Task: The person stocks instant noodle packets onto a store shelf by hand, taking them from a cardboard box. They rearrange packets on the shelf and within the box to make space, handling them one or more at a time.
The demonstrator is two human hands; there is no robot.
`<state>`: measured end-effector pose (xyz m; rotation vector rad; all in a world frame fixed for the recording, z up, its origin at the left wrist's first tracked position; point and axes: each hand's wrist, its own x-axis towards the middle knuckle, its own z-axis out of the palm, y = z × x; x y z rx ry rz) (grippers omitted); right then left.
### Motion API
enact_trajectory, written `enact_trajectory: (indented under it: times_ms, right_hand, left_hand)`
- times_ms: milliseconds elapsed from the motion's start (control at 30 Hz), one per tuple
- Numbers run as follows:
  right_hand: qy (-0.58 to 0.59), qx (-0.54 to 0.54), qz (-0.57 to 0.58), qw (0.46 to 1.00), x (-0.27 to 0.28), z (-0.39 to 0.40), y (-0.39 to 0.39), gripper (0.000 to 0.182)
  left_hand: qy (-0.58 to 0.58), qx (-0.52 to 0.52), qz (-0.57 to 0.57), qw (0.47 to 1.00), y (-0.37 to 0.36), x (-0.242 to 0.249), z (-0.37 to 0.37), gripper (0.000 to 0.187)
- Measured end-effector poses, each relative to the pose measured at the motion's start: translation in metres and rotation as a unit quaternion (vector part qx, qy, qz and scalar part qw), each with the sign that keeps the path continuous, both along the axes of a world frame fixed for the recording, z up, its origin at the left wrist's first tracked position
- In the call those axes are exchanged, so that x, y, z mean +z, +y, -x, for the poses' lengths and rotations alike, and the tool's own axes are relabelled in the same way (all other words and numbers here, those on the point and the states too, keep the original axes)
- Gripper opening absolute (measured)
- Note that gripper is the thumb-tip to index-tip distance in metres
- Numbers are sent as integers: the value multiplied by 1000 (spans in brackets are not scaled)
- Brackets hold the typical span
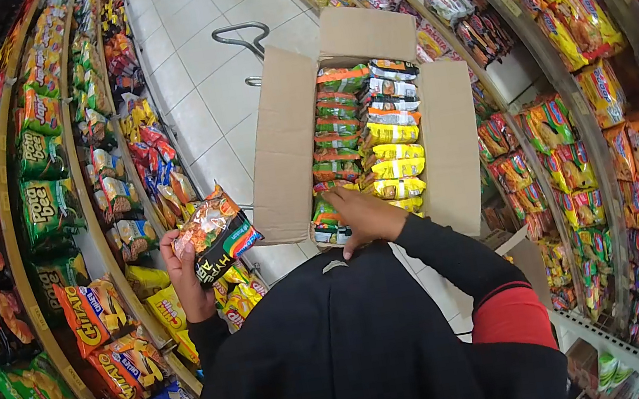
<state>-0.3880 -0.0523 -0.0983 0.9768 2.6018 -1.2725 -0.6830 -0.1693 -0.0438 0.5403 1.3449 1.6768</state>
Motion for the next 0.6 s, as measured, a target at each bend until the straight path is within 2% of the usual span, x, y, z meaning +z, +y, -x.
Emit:
enact_trajectory:
  times_ms: [133, 200, 233, 267, 367, 400, 467, 500, 533, 600]
  right_hand:
    - [-33, 4, 51, 998, -32, -2, 24, 112]
    - [-47, -13, -1, 999, -31, 0, 32, 104]
    - [-54, -29, -26, 998, -25, 1, 32, 91]
    - [-54, -32, -24, 998, -19, 4, 29, 91]
    - [-26, -51, -128, 990, -21, 11, 18, 71]
    - [-27, -52, -128, 990, -16, 12, 18, 71]
    - [-108, -56, -100, 988, -1, 12, 19, 64]
    - [-40, -64, -127, 989, 7, 5, 20, 63]
    - [-39, -62, -128, 989, 21, -2, 23, 63]
    - [29, -153, -165, 974, 59, -20, 30, 70]
  left_hand:
    - [-5, -25, 2, 1000, 7, 5, 1, 32]
    - [-10, -30, 0, 1000, 9, 8, -1, 32]
    - [-9, -34, 2, 999, 10, 6, 0, 32]
    - [-4, -34, 1, 999, 10, 3, 2, 32]
    - [-1, -36, 1, 999, 13, 5, -2, 32]
    - [-4, -34, 1, 999, 14, 7, -4, 32]
    - [-4, -33, -4, 999, 15, 9, -7, 32]
    - [-3, -32, -8, 999, 16, 10, -9, 32]
    - [-3, -30, -9, 999, 17, 12, -11, 32]
    - [-1, -23, -18, 1000, 18, 18, -16, 32]
